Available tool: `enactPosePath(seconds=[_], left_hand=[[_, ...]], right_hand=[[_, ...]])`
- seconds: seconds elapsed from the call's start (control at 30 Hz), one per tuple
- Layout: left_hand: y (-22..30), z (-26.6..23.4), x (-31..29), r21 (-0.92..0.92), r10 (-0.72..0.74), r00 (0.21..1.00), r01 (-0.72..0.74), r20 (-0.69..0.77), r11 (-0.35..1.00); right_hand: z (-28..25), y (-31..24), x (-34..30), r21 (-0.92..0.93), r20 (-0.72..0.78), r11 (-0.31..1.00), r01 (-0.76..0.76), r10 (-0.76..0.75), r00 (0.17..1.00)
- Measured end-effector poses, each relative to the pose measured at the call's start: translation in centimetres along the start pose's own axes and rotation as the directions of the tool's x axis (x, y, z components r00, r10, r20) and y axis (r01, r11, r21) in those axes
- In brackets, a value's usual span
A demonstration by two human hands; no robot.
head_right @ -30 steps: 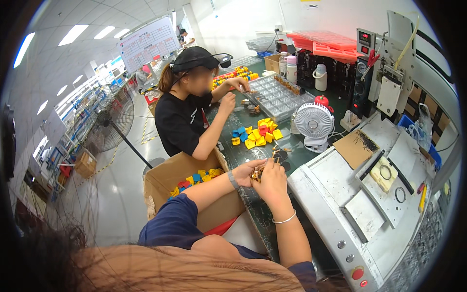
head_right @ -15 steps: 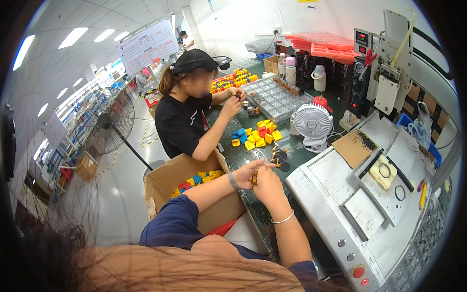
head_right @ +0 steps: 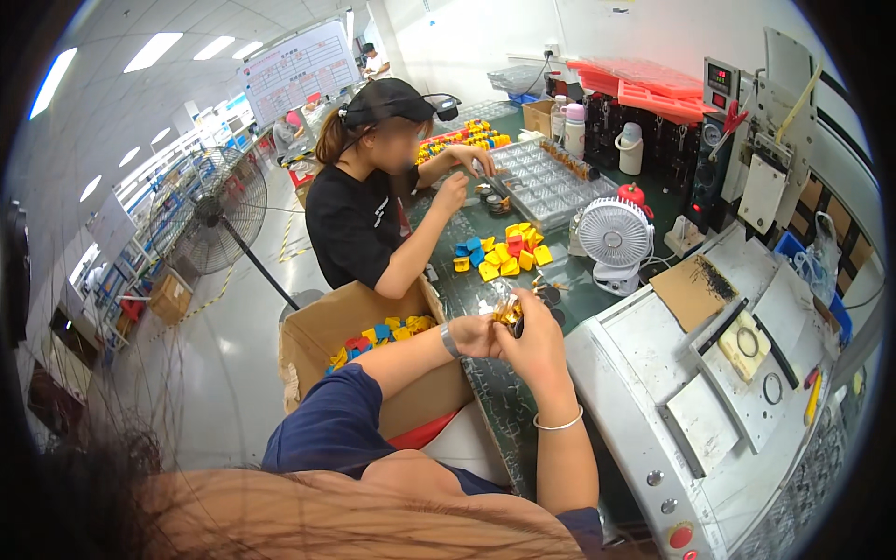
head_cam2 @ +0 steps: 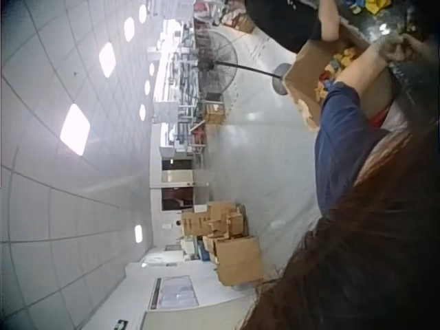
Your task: Assembling small plastic and metal components at a factory workstation.
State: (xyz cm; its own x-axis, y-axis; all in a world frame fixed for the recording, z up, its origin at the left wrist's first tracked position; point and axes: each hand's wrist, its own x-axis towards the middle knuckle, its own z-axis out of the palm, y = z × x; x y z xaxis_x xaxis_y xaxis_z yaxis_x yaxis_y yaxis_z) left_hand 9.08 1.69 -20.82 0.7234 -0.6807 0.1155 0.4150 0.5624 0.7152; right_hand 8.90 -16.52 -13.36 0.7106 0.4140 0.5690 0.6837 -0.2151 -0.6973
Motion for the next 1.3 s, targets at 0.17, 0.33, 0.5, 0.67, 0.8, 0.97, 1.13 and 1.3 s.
enactPosePath(seconds=[0.17,0.33,0.5,0.67,0.8,0.97,1.13,1.3], left_hand=[[-0.2,1.7,0.9,0.013,0.061,0.997,-0.061,-0.044,0.998],[0.5,2.8,1.2,0.066,0.022,0.995,-0.016,-0.097,0.998],[-0.2,-1.0,0.1,-0.015,0.071,0.988,-0.074,-0.135,0.997],[-0.5,-1.2,0.4,-0.042,0.039,0.988,-0.046,-0.149,0.998],[-0.3,-0.3,0.3,-0.056,0.065,0.988,-0.073,-0.139,0.996],[-0.6,-1.9,0.0,-0.028,0.034,0.993,-0.038,-0.112,0.999],[-0.4,-1.2,0.1,-0.067,0.063,0.996,-0.067,-0.067,0.996],[-0.3,-1.8,0.0,-0.139,0.087,0.996,-0.082,0.03,0.987]], right_hand=[[0.9,0.5,-0.8,-0.072,0.038,0.994,0.078,-0.076,0.996],[0.9,0.6,-0.5,-0.173,0.07,0.981,0.083,-0.072,0.995],[1.7,0.6,-0.5,-0.188,0.008,0.979,0.077,-0.077,0.997],[1.1,0.7,-0.9,-0.286,-0.028,0.953,0.105,-0.118,0.993],[0.2,0.2,-0.9,-0.407,-0.031,0.913,0.019,-0.034,0.999],[-0.1,0.3,-0.9,-0.41,0.038,0.912,-0.019,0.038,0.999],[-0.2,0.2,-0.7,-0.351,0.007,0.936,-0.028,0.032,0.999],[0.0,0.0,-0.6,-0.295,-0.032,0.955,-0.02,0.011,0.999]])
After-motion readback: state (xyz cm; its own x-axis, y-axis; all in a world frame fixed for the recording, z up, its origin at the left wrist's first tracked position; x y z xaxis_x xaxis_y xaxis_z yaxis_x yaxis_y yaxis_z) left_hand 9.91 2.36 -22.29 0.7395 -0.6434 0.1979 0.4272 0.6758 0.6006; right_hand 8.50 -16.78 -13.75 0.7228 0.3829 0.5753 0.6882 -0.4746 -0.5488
